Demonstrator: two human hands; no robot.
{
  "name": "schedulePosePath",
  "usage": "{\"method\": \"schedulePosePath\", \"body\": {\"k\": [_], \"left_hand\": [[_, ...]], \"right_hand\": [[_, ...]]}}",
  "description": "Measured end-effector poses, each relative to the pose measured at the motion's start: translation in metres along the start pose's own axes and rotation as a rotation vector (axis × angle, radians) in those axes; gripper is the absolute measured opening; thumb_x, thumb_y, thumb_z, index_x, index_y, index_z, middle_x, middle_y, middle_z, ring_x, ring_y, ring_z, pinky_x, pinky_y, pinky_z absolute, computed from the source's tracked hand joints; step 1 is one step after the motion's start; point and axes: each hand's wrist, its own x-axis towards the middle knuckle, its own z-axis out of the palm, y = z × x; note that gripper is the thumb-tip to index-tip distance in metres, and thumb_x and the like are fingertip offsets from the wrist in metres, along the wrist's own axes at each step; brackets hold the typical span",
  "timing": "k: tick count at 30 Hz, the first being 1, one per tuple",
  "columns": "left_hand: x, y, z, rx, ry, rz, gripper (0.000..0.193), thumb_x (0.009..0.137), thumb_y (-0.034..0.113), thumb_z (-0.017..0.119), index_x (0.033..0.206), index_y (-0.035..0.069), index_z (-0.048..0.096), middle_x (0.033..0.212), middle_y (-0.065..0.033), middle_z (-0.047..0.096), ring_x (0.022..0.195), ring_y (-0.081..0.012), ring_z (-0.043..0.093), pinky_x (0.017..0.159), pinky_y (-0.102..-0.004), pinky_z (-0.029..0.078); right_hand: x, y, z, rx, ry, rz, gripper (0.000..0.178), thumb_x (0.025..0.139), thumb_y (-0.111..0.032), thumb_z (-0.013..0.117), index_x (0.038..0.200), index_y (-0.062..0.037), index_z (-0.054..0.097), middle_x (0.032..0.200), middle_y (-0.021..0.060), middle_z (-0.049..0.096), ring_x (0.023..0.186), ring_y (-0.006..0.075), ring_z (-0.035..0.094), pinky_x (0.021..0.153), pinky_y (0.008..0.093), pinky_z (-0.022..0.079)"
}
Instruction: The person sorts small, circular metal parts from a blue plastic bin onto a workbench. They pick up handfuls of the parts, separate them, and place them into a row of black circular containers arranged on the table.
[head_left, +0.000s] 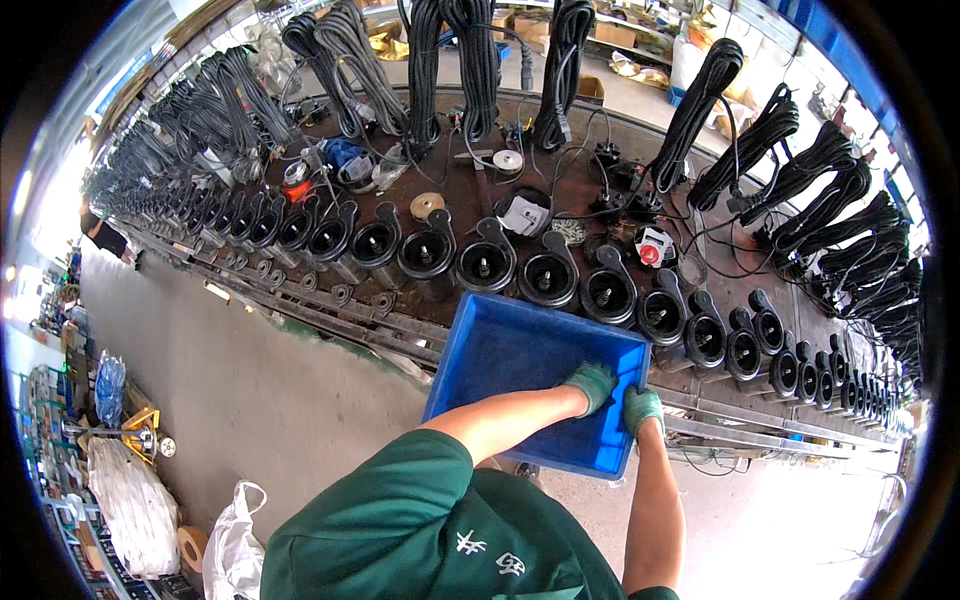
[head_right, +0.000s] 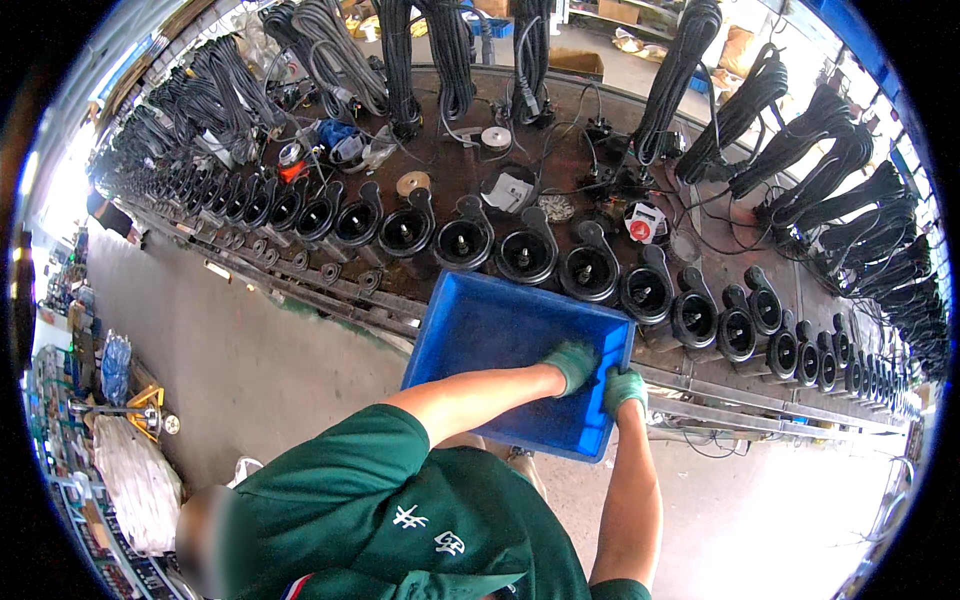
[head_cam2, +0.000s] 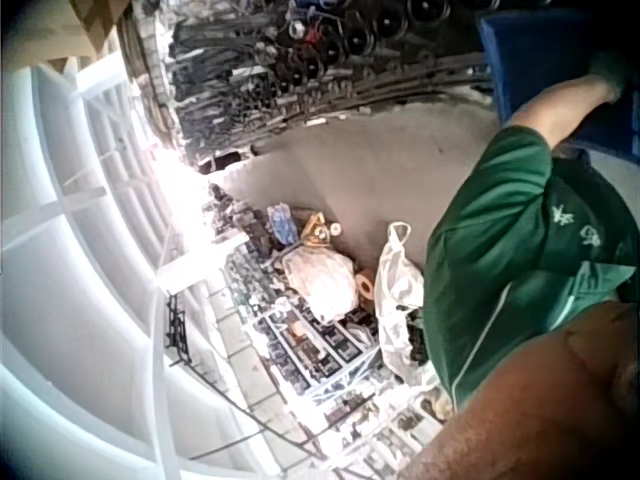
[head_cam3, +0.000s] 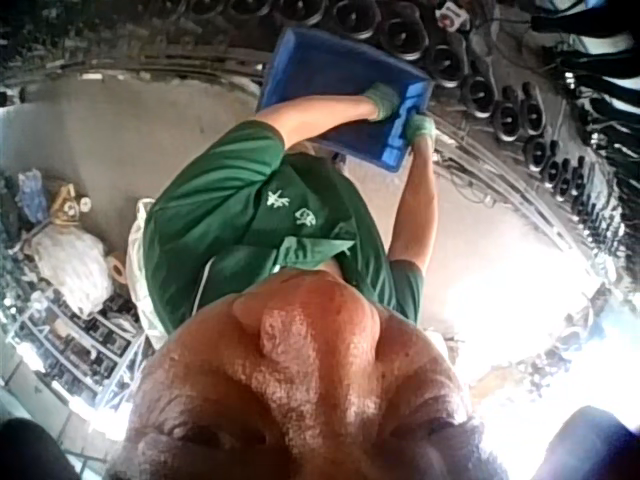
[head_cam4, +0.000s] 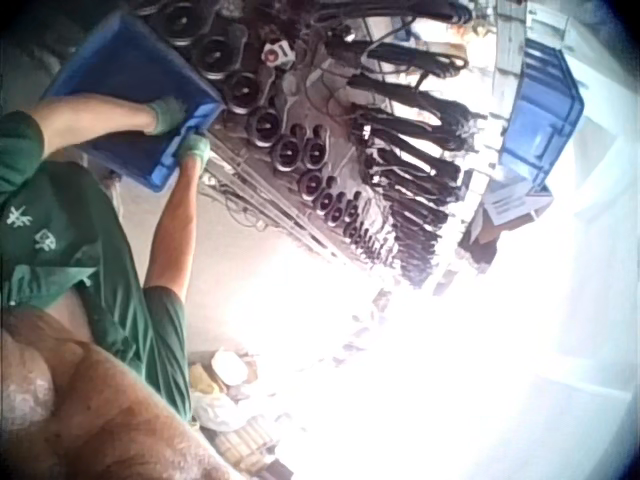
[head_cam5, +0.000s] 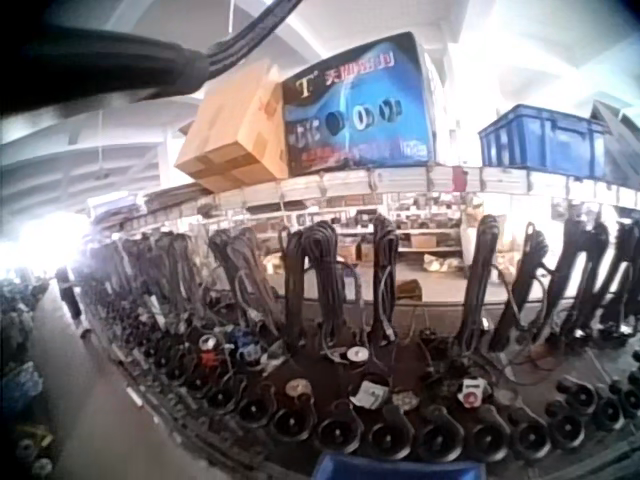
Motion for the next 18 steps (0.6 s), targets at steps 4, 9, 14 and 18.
{"method": "schedulePosePath", "body": {"k": [4,9,14,18], "left_hand": [[-0.013,-0.001,0.002,-0.077,-0.026,0.027,0.031,0.098,0.025,0.048,0.117,0.011,0.067,0.119,-0.0181,0.068,0.107,-0.0359,0.067,0.088,-0.0505,0.053],[-0.062,-0.025,-0.045,-0.699,0.188,0.106,0.021,0.088,0.015,0.067,0.104,0.004,0.061,0.095,-0.0207,0.068,0.091,-0.0351,0.067,0.080,-0.0433,0.052],[-0.169,-0.076,-0.129,-1.037,0.458,0.028,0.031,0.094,0.020,0.064,0.120,0.004,0.061,0.109,-0.0097,0.068,0.098,-0.0194,0.064,0.089,-0.0355,0.052],[-0.236,-0.138,-0.132,-1.672,0.697,-0.500,0.030,0.094,0.017,0.064,0.124,0.011,0.063,0.104,-0.0037,0.068,0.094,-0.0148,0.065,0.072,-0.0325,0.058]], "right_hand": [[0.012,0.006,0.004,-0.150,0.046,-0.053,0.056,0.094,-0.047,0.046,0.109,0.0000,0.071,0.106,0.0306,0.068,0.103,0.0437,0.067,0.086,0.0509,0.052],[0.034,0.019,0.015,-0.008,-0.106,-0.003,0.052,0.094,-0.045,0.045,0.097,0.0013,0.070,0.101,0.0300,0.069,0.097,0.0435,0.068,0.081,0.0544,0.052],[0.032,0.029,0.016,-0.097,0.028,-0.042,0.055,0.095,-0.046,0.045,0.095,0.0023,0.070,0.085,0.0259,0.070,0.087,0.0410,0.070,0.075,0.0517,0.051],[0.015,0.037,0.004,-0.076,0.045,-0.086,0.054,0.096,-0.048,0.046,0.091,0.0011,0.070,0.077,0.0219,0.069,0.074,0.0352,0.068,0.066,0.0490,0.049]]}}
